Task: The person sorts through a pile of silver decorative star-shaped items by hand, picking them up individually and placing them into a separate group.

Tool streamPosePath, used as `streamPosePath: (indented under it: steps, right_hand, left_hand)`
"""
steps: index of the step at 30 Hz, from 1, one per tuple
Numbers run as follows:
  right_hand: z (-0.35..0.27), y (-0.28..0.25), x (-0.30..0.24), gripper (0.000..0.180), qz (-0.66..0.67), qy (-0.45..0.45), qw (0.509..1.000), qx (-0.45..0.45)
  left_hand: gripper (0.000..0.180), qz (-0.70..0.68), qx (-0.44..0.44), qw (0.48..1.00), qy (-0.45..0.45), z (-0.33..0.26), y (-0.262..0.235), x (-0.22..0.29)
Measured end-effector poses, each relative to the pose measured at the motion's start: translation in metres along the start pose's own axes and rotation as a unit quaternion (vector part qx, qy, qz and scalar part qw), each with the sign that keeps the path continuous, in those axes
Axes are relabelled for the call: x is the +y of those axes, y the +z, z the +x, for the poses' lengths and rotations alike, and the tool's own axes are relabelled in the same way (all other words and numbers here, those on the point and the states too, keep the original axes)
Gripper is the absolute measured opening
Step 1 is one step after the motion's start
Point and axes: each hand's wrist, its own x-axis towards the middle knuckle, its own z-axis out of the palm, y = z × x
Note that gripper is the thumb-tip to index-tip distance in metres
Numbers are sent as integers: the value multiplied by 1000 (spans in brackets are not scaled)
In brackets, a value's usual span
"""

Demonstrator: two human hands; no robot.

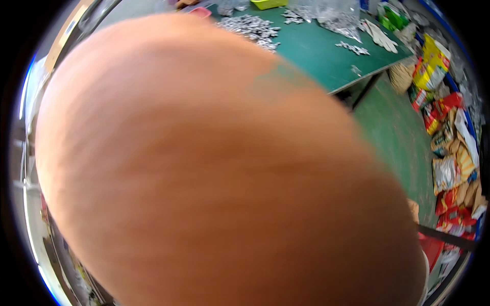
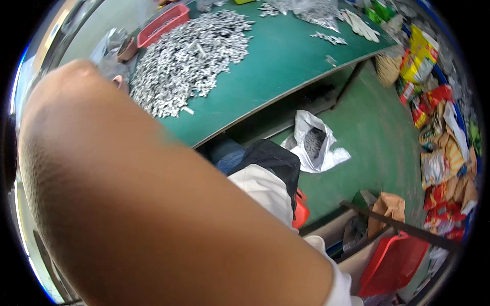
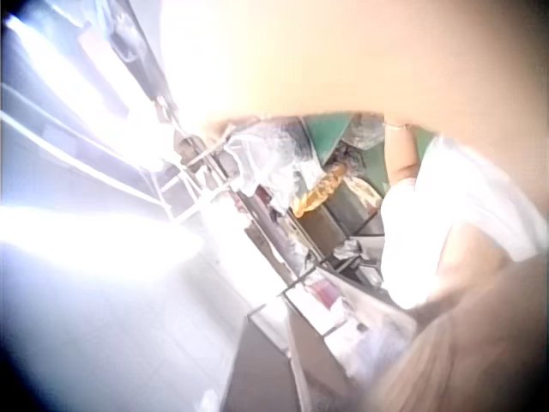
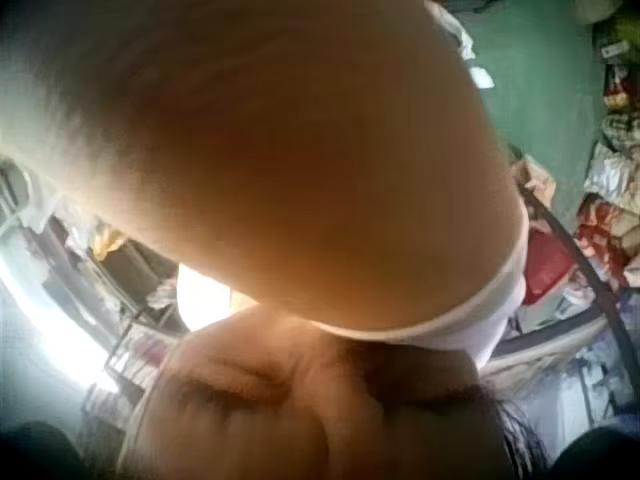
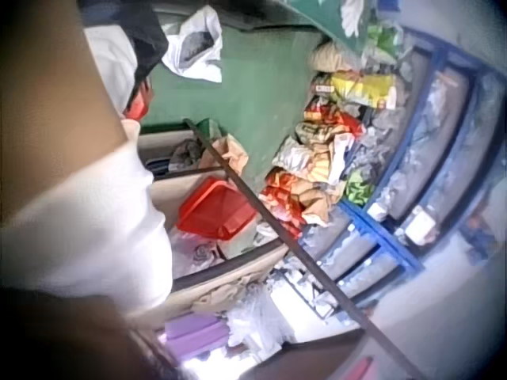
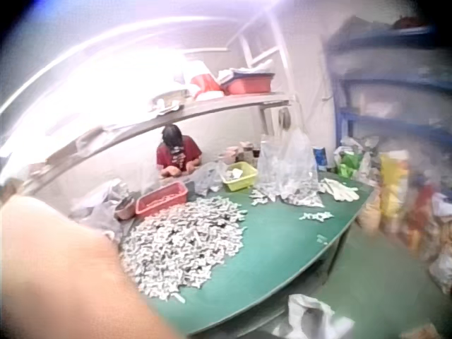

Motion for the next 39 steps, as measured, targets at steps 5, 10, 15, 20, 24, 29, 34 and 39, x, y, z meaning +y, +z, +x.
streamPosePath:
  steps: [5, 10, 15, 20, 24, 29, 34, 39]
  right_hand:
    - [7, 9, -6, 26, 30, -17, 999, -19]
    - [29, 9, -24, 27, 50, -48, 997, -39]
    - [35, 15, -32, 27, 64, -64, 995, -41]
    - [29, 16, -24, 28, 84, -56, 994, -39]
    - [30, 11, -26, 28, 88, -56, 994, -39]
    - [32, 11, -25, 29, 97, -54, 993, -36]
    - [36, 12, -31, 30, 102, -56, 992, -38]
    - [38, 12, -29, 30, 98, -47, 993, -38]
  left_hand:
    - [69, -1, -20, 1000, -4, -15, 15, -12]
    - [70, -44, 18, 997, -59, -17, -6, -11]
    - [69, -84, 72, 978, -175, -11, -24, -23]
    - [76, -138, 116, 948, -261, 11, -27, -35]
    - [73, -222, 176, 892, -353, 37, -41, -23]
    - [44, -377, 143, 828, -390, 65, -62, 3]
    - [47, -470, 79, 805, -353, 67, -72, 57]
    - [68, -518, 45, 795, -313, 73, -76, 90]
